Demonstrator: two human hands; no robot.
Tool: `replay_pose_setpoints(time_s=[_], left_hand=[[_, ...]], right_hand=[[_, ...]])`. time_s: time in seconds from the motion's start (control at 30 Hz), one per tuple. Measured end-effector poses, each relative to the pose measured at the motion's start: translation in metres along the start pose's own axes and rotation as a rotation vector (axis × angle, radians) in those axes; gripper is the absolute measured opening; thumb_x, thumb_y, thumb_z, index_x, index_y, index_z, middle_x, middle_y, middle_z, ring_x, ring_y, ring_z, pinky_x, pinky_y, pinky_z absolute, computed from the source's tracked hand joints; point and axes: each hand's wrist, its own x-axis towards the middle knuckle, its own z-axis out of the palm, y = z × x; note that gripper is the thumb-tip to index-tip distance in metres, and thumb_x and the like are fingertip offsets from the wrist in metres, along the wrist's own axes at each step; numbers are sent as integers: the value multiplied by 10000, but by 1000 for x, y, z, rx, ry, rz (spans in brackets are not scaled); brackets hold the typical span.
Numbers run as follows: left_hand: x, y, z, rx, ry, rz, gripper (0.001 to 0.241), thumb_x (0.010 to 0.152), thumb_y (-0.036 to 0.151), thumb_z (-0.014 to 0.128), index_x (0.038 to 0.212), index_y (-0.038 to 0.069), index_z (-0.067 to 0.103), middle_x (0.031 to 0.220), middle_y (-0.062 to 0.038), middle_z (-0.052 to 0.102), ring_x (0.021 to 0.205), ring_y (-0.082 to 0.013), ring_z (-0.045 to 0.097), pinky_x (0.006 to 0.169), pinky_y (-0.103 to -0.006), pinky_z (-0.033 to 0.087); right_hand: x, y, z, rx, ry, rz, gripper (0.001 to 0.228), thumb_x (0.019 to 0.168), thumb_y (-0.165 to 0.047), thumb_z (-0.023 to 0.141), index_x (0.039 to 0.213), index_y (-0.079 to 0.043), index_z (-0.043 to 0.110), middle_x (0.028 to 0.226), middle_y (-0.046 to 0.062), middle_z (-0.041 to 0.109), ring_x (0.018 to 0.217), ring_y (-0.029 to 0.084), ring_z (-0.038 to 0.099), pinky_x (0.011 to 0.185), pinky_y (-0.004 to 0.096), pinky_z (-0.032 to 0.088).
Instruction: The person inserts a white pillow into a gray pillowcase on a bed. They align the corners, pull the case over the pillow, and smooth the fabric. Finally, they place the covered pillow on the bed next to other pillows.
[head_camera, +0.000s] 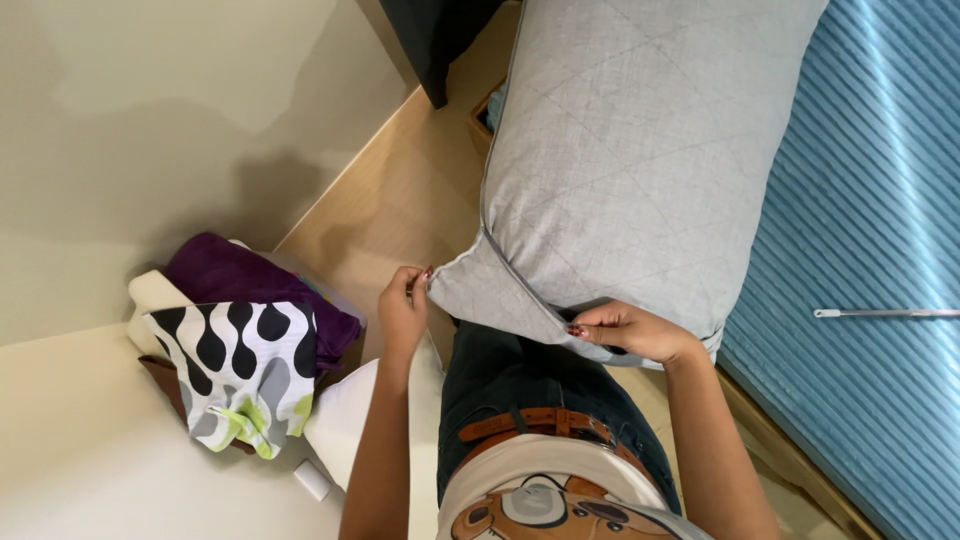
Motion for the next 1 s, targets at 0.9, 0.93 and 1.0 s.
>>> replay_pose_setpoints(time_s=[0.9, 0.93, 1.0], left_hand=[[-29, 19, -26, 251, -9, -157, 237, 983, 230, 615, 1031, 67, 779, 798, -153, 782, 719, -311, 757, 655, -395, 553], [-27, 3, -22, 253, -12, -152, 237, 983, 230, 615, 1031, 67, 779, 798, -153, 782, 719, -311, 757, 655, -395, 553], [-22, -28, -10, 655, -109, -106, 285, 1012, 311, 618, 980, 89, 794, 832, -190, 731, 778, -397, 706, 714, -485, 541]], right_hand=[[-26, -13, 25, -360, 105, 147, 317, 919, -334, 657, 1169, -179, 777, 1094, -16, 807, 1017, 126, 718, 977, 290, 531], [-33, -1, 21, -356, 110, 144, 317, 919, -334, 657, 1169, -179, 777, 1094, -16, 807, 1017, 126, 718, 977, 290, 531], [-50, 26, 12, -694, 205, 291, 417, 842, -325, 809, 1225, -164, 763, 1196, 46, 721, 1113, 217, 646, 1003, 379, 463]])
